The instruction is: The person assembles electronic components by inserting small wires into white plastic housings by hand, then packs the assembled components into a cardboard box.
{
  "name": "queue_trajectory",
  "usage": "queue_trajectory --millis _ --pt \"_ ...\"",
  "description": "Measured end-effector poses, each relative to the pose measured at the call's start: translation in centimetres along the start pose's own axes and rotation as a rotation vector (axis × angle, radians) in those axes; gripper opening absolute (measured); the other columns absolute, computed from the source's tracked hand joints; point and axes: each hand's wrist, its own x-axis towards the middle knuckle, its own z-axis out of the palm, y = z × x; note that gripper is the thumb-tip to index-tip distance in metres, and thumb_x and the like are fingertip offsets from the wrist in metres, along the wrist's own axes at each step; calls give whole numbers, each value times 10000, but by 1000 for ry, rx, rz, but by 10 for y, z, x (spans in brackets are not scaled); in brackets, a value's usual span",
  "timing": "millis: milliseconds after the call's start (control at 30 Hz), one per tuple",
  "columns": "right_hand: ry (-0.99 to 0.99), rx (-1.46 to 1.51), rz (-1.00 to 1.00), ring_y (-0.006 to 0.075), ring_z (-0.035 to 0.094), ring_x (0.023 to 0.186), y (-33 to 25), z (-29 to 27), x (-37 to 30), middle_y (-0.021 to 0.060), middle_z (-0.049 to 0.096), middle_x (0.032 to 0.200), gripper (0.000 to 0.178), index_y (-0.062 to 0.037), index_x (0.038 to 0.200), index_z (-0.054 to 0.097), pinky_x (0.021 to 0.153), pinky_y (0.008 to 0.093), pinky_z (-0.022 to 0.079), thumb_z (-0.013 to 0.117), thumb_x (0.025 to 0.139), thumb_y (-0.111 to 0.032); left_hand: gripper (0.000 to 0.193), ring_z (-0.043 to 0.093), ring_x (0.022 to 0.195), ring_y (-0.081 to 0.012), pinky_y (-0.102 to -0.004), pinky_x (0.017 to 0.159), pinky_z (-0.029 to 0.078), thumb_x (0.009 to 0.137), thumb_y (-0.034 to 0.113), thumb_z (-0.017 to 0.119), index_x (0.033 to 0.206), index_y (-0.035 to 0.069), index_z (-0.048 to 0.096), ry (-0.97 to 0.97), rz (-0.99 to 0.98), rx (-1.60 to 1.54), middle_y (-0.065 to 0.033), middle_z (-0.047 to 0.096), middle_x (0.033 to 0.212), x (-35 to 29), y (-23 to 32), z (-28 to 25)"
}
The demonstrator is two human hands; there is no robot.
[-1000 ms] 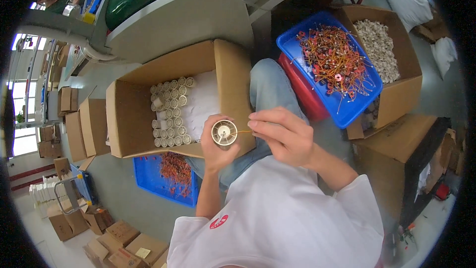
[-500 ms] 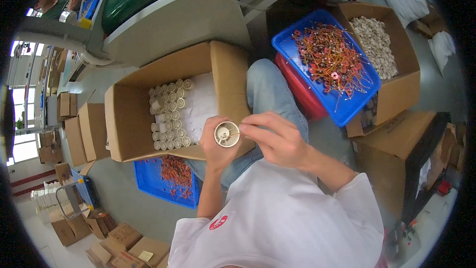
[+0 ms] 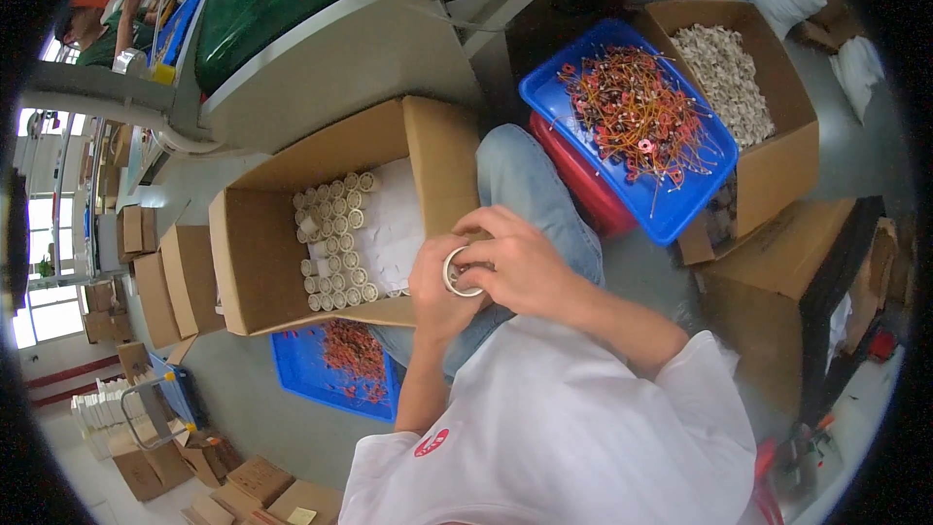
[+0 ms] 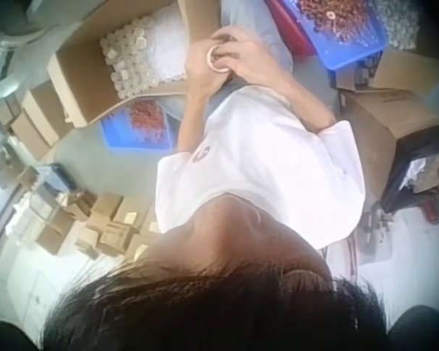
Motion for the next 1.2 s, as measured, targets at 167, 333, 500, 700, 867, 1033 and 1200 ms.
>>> queue_trajectory --millis 167,333,500,700,867,1033,1200 --pt "84 -86 27 285 606 1015 -6 4 -4 111 647 1096 209 -29 876 742 798 379 513 772 672 -62 398 629 820 -346 -406 694 513 659 1 784 1009 20 595 -14 -8 -8 -145 652 944 2 -1 1" --pt "86 -78 20 283 610 1018 -3 4 -6 113 644 1098 218 -31 892 744 819 377 511 770 680 -75 395 628 838 -346 -407 706 514 660 -11 780 1007 19 594 -67 -16 -29 -149 649 958 3 -1 -1" --pt "18 -27 57 303 612 1025 -2 2 -6 122 637 1115 206 -29 918 743 858 387 499 744 717 -74 399 634 846 -341 -405 709 514 653 -11 785 1000 24 591 -75 -77 -73 -146 646 944 3 1 -2" --pt "61 -63 -76 319 618 1002 -2 3 -4 125 638 1093 195 -6 888 716 820 400 507 735 696 -34 420 642 828 -337 -389 702 515 632 0 807 985 25 581 -198 -201 -188 -145 647 924 5 5 -10" --pt "72 -90 -82 323 622 973 -7 3 -5 126 640 1070 196 14 860 695 775 406 511 733 668 -2 428 651 809 -322 -377 690 517 629 6 813 986 25 578 -293 -261 -251 -144 654 914 7 2 -12" --pt "51 -81 -70 324 625 973 -6 0 -5 129 643 1063 204 20 872 695 776 405 513 722 670 22 414 647 820 -331 -389 697 515 636 18 809 983 27 583 -357 -282 -293 -136 653 907 10 2 -11" --pt "107 8 -5 325 631 991 2 7 -7 133 646 1111 216 19 894 701 808 398 516 714 680 42 364 604 801 -344 -419 688 491 657 20 766 974 39 588 -254 -100 -48 -122 625 891 10 1 -5"
